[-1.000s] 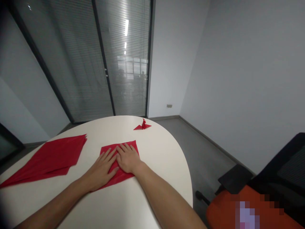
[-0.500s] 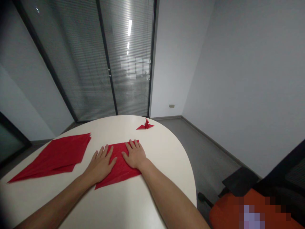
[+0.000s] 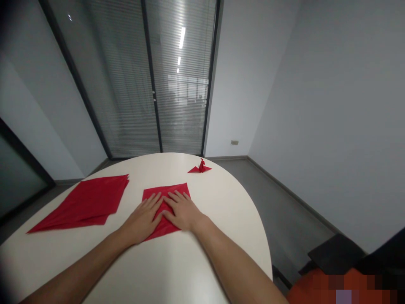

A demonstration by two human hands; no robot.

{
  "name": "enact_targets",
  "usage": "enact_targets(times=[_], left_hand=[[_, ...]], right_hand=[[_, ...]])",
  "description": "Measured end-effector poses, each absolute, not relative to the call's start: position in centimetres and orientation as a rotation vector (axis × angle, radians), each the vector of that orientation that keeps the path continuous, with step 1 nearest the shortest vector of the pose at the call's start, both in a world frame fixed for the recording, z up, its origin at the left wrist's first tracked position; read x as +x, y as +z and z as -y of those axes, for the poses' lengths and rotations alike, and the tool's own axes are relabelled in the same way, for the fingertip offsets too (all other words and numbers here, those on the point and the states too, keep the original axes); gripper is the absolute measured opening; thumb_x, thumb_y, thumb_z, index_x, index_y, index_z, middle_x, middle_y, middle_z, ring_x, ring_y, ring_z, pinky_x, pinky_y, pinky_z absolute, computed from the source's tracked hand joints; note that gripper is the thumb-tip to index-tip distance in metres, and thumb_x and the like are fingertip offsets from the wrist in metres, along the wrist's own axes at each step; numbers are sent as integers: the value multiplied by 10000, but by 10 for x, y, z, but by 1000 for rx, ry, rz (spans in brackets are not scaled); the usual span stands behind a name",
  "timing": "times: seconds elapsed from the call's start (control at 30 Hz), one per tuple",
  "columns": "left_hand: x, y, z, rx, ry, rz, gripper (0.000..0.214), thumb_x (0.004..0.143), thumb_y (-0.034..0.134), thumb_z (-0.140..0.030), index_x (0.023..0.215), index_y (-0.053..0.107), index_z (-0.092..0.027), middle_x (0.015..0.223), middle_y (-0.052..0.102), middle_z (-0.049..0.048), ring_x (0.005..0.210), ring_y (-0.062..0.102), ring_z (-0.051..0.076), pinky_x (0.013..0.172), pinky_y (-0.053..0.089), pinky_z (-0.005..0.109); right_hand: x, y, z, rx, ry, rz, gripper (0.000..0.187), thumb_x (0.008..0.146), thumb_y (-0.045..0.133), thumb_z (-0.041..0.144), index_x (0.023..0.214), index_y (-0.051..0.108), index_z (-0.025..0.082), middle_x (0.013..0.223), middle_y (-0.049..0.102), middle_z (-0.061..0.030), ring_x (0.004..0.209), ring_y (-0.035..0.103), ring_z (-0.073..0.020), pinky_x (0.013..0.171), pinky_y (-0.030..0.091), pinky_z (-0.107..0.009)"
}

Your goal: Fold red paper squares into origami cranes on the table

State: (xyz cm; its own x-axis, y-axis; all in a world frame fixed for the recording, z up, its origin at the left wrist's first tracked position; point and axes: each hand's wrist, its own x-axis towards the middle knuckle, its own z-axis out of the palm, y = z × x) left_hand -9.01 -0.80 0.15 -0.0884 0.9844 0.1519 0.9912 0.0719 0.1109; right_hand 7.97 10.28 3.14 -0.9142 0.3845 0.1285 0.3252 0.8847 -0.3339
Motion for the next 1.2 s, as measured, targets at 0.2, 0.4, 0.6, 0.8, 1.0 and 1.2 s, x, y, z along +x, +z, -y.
enact_targets(times=[0.2,0.4,0.6,0.8,1.0,1.2], left_hand=[[-102,6,6,-2017,-132,2356,597,1013,309,-348,1541,379,-77,1614,311,171,1505,285,326,1208,284,502],[-103,5,6,-1913,-117,2401,591,1012,342,-347,1543,373,-89,1611,313,181,1503,294,327,1207,257,541],[-111,4,6,-1755,-286,2361,577,974,397,-308,1473,464,-25,1542,434,221,1471,352,363,1214,239,573],[-102,2,7,-2064,-534,2115,591,962,399,-278,1519,400,-81,1608,357,147,1488,344,265,1211,333,446],[-103,-1,9,-2203,-352,2217,568,1018,307,-339,1518,417,-93,1591,375,147,1484,344,298,1198,332,509],[-114,2,6,-2094,-336,2270,575,1009,387,-369,1498,449,-73,1571,398,174,1469,367,332,1193,321,543]], right_hand=[[75,29,-104,-678,517,2911,796,961,411,677,1578,324,182,1647,241,-127,1542,149,-336,1250,136,-518],[72,26,-108,-676,508,2914,827,941,429,696,1581,316,184,1652,224,-131,1544,139,-339,1252,117,-518],[72,24,-108,-680,525,2908,830,941,412,708,1583,311,192,1655,222,-121,1545,131,-336,1254,124,-509],[71,26,-108,-666,497,2906,822,954,391,698,1585,304,179,1649,235,-132,1541,152,-343,1251,139,-518],[71,26,-109,-658,494,2905,820,962,358,709,1579,320,171,1642,254,-145,1539,159,-342,1248,150,-515],[71,26,-119,-776,507,2919,776,984,335,681,1592,281,202,1658,207,-123,1545,132,-342,1237,92,-577]])
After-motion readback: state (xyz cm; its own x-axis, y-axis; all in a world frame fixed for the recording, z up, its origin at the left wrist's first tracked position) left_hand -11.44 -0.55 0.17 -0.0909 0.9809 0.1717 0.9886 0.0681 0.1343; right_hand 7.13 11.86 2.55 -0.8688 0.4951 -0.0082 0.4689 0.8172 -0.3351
